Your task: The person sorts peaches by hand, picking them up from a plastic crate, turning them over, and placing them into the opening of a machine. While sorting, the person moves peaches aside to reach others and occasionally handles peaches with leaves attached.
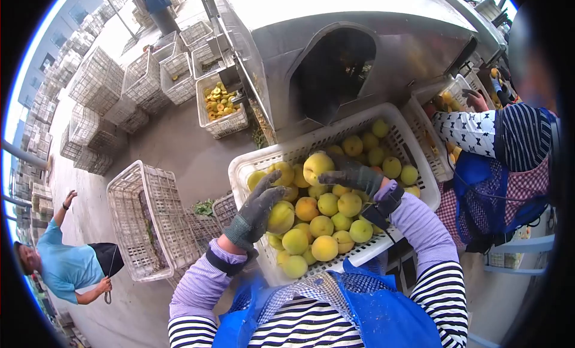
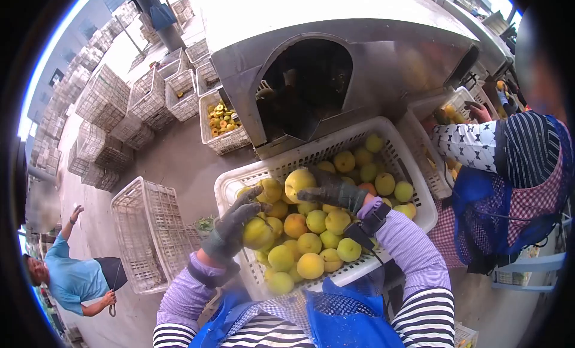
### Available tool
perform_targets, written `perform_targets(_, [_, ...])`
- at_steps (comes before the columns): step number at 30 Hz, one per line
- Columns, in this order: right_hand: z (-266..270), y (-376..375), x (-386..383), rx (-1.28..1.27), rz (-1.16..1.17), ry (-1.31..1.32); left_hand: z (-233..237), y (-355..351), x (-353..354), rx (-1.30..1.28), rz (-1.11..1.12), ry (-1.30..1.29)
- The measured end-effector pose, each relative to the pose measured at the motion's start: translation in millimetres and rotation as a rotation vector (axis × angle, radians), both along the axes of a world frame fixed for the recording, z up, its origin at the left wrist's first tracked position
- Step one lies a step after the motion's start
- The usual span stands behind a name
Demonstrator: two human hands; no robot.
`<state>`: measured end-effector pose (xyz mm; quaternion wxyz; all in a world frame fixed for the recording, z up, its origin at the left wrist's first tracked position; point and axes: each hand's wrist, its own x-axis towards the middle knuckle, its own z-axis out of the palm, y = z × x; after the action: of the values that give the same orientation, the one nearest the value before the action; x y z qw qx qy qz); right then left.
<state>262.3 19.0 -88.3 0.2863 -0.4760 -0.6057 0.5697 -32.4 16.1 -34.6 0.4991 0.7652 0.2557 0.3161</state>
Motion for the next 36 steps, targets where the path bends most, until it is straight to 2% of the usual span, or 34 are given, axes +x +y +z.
perform_targets(1, [49.4,-16.1,-6.7,-0.078,-0.027,0.208,-1.6,-1.6,1.5,-0.079,0.011,-0.028])
perform_targets(2, [61.4,-24.3,-12.8,-0.093,-0.033,0.314,-3.2,-3.1,3.1,-0.156,0.025,-0.059])
perform_targets(3, [73.6,-32.3,-18.9,-0.111,-0.037,0.421,12.8,-11.8,21.9,-0.535,0.065,-0.245])
perform_targets(4, [70.2,-37.9,-25.8,-0.033,-0.095,0.372,28.6,-18.1,34.1,-0.916,0.102,-0.430])
perform_targets(7, [76.6,-49.6,-38.5,0.235,-0.288,0.172,38.1,-19.3,33.6,-0.718,0.007,-0.248])
perform_targets(10, [102.0,-58.1,-30.2,0.293,-0.211,0.012,40.4,-13.4,33.1,-0.428,-0.044,-0.166])
perform_targets(12, [115.4,-56.7,-15.0,0.002,-0.169,0.353,40.4,-8.5,33.9,-0.530,-0.101,-0.220])
perform_targets(13, [118.4,-54.4,-9.3,-0.145,-0.142,0.524,40.6,-3.3,35.6,-0.746,-0.135,-0.299])
perform_targets(14, [111.4,-52.4,-8.4,-0.025,-0.094,0.491,39.9,1.0,35.7,-0.958,-0.165,-0.379])
perform_targets(15, [99.4,-47.0,-9.0,0.097,-0.042,0.456,25.3,9.4,33.2,-0.089,-0.289,-0.153])
perform_targets(16, [95.9,-43.2,-12.2,0.219,0.008,0.421,29.5,7.4,36.0,-0.063,-0.249,-0.136])
perform_targets(17, [97.3,-45.5,-17.2,0.260,0.036,0.280,37.0,2.2,41.0,-0.035,-0.209,-0.120])
perform_targets(18, [104.0,-47.1,-22.2,0.248,-0.030,0.194,41.8,-0.4,43.5,-0.007,-0.166,-0.105])
perform_targets(19, [113.6,-50.2,-27.4,0.232,-0.095,0.110,41.8,1.7,45.5,0.191,-0.050,0.016])
perform_targets(20, [118.1,-53.6,-31.8,0.213,-0.160,0.023,45.1,-4.7,46.1,-0.075,0.047,-0.035])
perform_targets(21, [105.5,-58.9,-36.6,0.300,-0.336,-0.075,51.3,-14.9,48.8,-0.337,0.140,-0.086])
perform_targets(22, [101.2,-62.8,-37.1,0.362,-0.362,-0.121,53.8,-24.2,52.8,-0.599,0.232,-0.135])
perform_targets(23, [97.2,-65.7,-36.7,0.423,-0.387,-0.168,41.5,-29.9,54.4,-0.323,0.223,-0.106])
perform_targets(26, [98.5,-60.9,-39.6,0.570,-0.449,-0.254,38.5,-23.7,53.0,-0.139,0.219,-0.055])
perform_targets(27, [99.6,-58.1,-39.9,0.621,-0.472,-0.276,42.0,-22.5,56.5,-0.108,0.287,-0.074])
perform_targets(30, [105.5,-41.7,-34.1,0.671,-0.520,-0.344,61.1,-12.2,65.2,-0.339,0.312,-0.154])
perform_targets(31, [119.0,-31.3,-28.6,0.827,-0.548,-0.547,57.6,-9.5,64.5,-0.498,0.324,-0.248])
perform_targets(32, [123.5,-18.6,-24.0,0.789,-0.626,-0.577,58.6,-7.0,62.6,-0.433,0.303,-0.251])
perform_targets(34, [130.6,18.5,-8.9,0.631,-0.632,-0.661,60.5,-2.1,56.3,-0.307,0.260,-0.250])
perform_targets(36, [124.5,66.0,-2.9,0.524,-0.573,-0.812,49.2,2.8,55.1,-0.322,0.235,-0.283])
